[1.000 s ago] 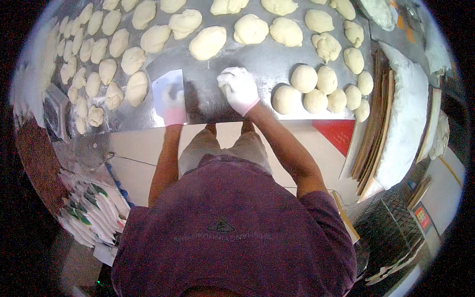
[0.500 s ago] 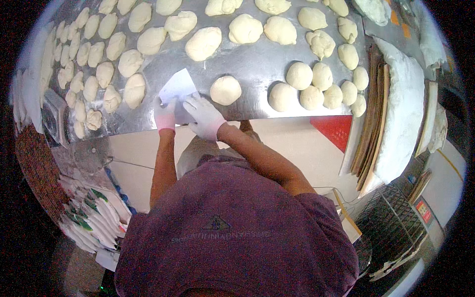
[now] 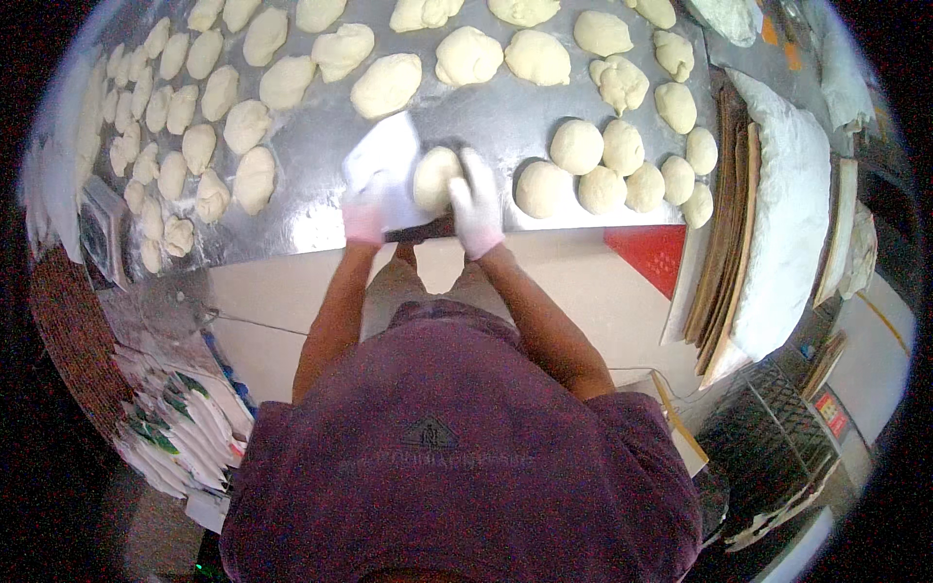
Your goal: The person weighs pieces of dough on a digital scale, sprinkles flour from a bowl onto the work surface, and shapes the dough pieces into rounds by hand using a plastic scraper.
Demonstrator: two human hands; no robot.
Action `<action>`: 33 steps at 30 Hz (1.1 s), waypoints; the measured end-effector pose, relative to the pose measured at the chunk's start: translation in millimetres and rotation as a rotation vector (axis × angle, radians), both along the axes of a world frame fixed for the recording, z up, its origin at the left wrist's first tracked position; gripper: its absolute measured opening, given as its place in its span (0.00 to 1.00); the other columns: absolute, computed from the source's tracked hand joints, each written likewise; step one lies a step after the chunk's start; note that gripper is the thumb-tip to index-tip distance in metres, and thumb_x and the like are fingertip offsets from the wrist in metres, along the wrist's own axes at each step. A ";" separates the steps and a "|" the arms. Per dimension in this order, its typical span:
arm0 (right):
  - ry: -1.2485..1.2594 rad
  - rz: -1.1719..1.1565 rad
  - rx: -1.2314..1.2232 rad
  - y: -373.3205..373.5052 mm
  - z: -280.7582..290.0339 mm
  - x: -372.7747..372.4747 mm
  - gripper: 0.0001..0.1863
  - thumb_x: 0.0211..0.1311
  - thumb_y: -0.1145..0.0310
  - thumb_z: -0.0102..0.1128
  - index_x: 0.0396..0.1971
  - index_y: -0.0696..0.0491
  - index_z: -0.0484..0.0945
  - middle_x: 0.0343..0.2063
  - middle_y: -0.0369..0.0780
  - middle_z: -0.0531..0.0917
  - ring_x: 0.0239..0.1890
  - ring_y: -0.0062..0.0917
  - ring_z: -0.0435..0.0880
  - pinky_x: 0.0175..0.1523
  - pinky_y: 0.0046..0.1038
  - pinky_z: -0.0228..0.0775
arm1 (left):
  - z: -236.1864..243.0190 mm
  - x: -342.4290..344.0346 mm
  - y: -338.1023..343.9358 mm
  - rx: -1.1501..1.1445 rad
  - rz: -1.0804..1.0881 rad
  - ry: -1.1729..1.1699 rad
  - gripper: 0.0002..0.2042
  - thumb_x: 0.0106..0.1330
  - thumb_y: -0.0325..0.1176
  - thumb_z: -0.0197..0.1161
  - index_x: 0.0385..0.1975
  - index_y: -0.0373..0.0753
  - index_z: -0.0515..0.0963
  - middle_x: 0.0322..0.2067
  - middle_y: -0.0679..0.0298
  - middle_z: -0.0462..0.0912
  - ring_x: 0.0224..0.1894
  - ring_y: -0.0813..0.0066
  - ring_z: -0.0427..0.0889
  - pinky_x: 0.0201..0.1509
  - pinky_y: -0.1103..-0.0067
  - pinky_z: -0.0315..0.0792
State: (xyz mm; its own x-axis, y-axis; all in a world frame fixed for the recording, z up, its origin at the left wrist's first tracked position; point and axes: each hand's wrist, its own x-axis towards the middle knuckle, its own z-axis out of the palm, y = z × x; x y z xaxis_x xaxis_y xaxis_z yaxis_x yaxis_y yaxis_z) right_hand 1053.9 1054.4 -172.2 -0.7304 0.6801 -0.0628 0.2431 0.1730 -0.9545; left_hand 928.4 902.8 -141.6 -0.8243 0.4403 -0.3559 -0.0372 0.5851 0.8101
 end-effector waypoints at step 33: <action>-0.172 0.049 0.555 99.2 27.0 -34.7 0.25 0.56 0.68 0.57 0.54 0.60 0.72 0.53 0.51 0.75 0.60 0.44 0.70 0.66 0.37 0.58 | 90.7 -70.0 -212.4 0.023 0.695 0.024 0.21 0.66 0.39 0.58 0.50 0.28 0.76 0.47 0.60 0.80 0.47 0.73 0.76 0.53 0.74 0.69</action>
State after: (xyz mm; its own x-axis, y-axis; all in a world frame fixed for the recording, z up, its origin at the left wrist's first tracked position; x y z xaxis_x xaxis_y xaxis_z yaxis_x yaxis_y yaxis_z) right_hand 1019.2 1153.6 -145.2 -0.7728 0.6106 0.1731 0.3654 0.6511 -0.6653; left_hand 858.4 690.5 -50.8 -0.9253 -0.1851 -0.3311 -0.3790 0.4150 0.8271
